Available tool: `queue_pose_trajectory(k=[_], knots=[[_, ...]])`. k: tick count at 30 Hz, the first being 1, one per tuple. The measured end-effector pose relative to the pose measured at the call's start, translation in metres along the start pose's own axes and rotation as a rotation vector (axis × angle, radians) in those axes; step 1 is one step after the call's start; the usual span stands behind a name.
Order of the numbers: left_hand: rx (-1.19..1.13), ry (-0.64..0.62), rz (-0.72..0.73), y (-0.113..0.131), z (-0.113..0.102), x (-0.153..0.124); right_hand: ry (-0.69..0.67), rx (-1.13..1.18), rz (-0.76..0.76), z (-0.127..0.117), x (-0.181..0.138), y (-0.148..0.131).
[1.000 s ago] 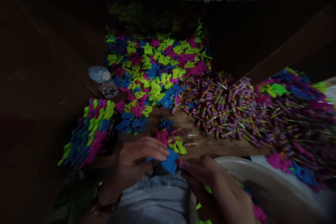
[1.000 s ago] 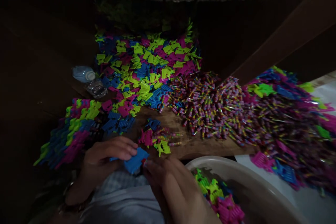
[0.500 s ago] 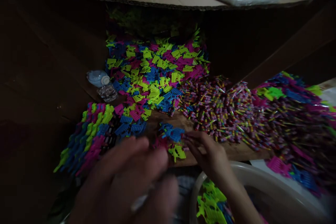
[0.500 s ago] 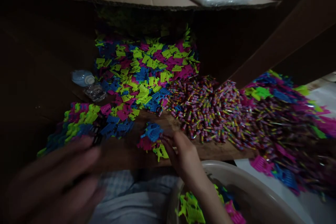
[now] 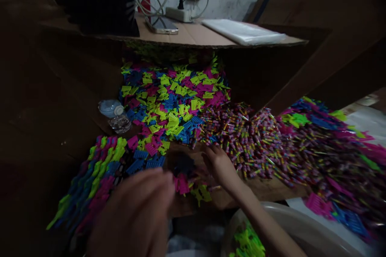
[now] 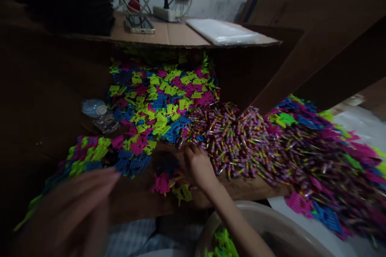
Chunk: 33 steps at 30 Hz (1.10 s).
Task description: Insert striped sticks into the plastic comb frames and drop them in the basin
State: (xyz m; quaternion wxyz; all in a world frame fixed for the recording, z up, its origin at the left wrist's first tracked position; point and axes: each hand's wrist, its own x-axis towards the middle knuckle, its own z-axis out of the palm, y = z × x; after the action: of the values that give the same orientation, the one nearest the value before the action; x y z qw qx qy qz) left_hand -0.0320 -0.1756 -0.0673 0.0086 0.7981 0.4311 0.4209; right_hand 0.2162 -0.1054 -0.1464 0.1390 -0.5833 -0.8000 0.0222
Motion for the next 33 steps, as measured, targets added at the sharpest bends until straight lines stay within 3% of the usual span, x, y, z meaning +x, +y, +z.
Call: queue_pose_trajectory(k=[2,5,9,13,17,21,24,28,33], knots=[[0.209,-0.078,-0.002,-0.018,0.026,0.001,-0.036,-0.03,-0.04,0.003,0.025,0.008],[0.433,-0.369,-0.114,-0.058,0.068,-0.016,-0.083,-0.039,-0.093,0.016,0.052,0.016],[0.405,-0.511,-0.157,-0.094,0.088,-0.046,-0.08,0.004,-0.105,0.027,0.058,0.022],[0.194,-0.39,-0.295,-0.096,0.082,-0.048,-0.004,0.116,-0.02,0.016,0.042,0.021],[-0.211,-0.143,-0.609,-0.084,0.075,-0.035,0.008,0.307,0.018,-0.012,0.014,-0.004],[-0.815,0.015,-1.023,-0.06,0.068,-0.017,-0.112,0.853,0.127,-0.038,-0.012,-0.042],[-1.188,-0.008,-1.196,-0.041,0.064,-0.008,-0.174,1.081,0.227,-0.043,-0.023,-0.06],[-1.154,-0.101,-1.202,-0.025,0.062,-0.005,-0.163,1.163,0.317,-0.039,-0.034,-0.069],[-0.762,-0.331,-0.883,-0.016,0.058,-0.004,0.012,1.098,0.288,-0.037,-0.05,-0.07]])
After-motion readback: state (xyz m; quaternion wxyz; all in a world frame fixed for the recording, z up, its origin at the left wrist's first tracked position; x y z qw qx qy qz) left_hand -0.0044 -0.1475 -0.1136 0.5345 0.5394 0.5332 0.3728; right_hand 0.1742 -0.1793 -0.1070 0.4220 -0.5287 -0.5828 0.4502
